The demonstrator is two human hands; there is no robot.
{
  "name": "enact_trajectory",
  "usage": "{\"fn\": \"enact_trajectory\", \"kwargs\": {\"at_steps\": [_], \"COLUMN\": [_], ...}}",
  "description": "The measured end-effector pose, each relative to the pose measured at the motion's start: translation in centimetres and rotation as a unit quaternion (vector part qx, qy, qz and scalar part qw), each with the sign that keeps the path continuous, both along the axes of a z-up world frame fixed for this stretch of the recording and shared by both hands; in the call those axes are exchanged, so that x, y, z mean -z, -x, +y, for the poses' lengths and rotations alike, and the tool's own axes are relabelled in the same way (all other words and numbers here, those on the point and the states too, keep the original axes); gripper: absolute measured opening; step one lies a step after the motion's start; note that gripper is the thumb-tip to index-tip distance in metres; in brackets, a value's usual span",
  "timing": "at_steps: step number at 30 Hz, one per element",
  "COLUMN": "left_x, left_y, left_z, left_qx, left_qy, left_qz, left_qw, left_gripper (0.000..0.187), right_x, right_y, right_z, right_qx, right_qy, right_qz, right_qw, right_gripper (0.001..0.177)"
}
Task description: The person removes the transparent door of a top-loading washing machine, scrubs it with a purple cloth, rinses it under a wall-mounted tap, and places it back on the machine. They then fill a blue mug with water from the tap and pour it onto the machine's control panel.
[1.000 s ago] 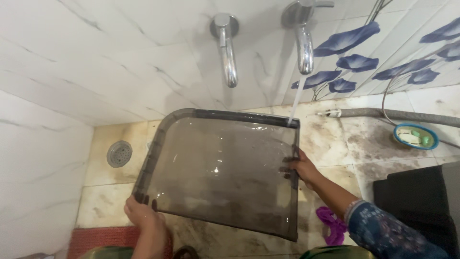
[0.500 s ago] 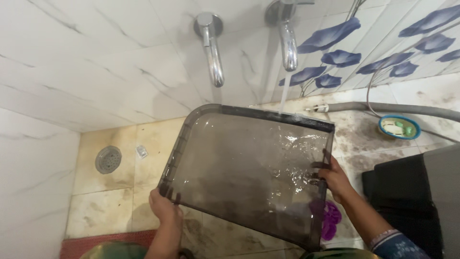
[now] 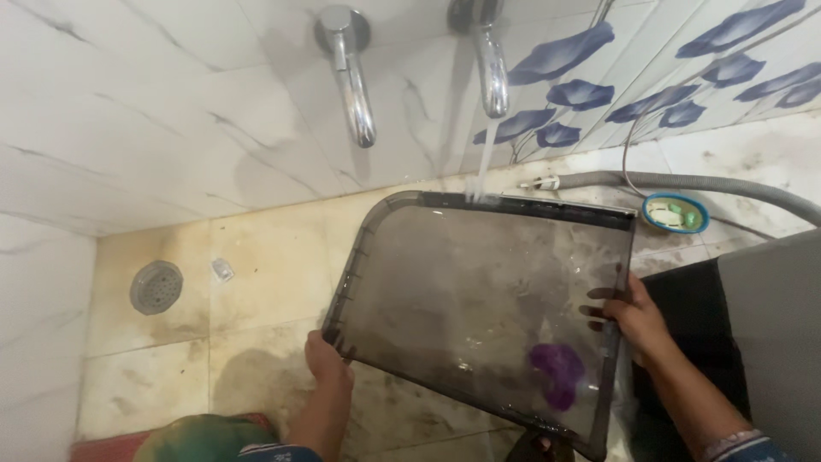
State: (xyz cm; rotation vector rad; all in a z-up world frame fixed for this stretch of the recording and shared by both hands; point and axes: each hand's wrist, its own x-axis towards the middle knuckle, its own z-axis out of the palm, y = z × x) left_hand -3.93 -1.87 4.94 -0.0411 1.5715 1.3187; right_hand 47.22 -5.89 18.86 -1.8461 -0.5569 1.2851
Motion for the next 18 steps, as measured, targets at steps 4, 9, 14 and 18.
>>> {"fn": "enact_trajectory", "kwargs": {"at_steps": [4, 9, 14, 18], "left_x": [2.7, 6.5, 10.2, 12.0], "left_y": [-1.3, -3.2, -5.5, -7.2], "left_z": [-0.6, -1.7, -1.4, -0.5], "left_qx": [0.03, 0.092, 0.179, 0.238], "left_qy": [0.031, 0.08, 0.083, 0.139], "left_qz": [-0.024, -0.019, -0.011, -0.076], "left_qw": [0.999, 0.992, 0.98, 0.958], "left_gripper": [0.029, 0.033, 0.039, 0.039], "right_x": [-0.8, -2.4, -6.2, -10.5], "right_y": [-1.6, -3.4, -3.0, -1.3], "right_z": [-0.4, -0.6, -0.6, 0.0], "right_qx": [-0.005, -0.038, -0.007, -0.031], "right_qy": [-0.032, -0.053, -0.009, -0.025], "right_qz": [-0.024, -0.144, -0.19, -0.243], "right_qw": [0.999, 0.987, 0.982, 0.969], "right_gripper": [0.079, 0.081, 0.082, 0.09]}}
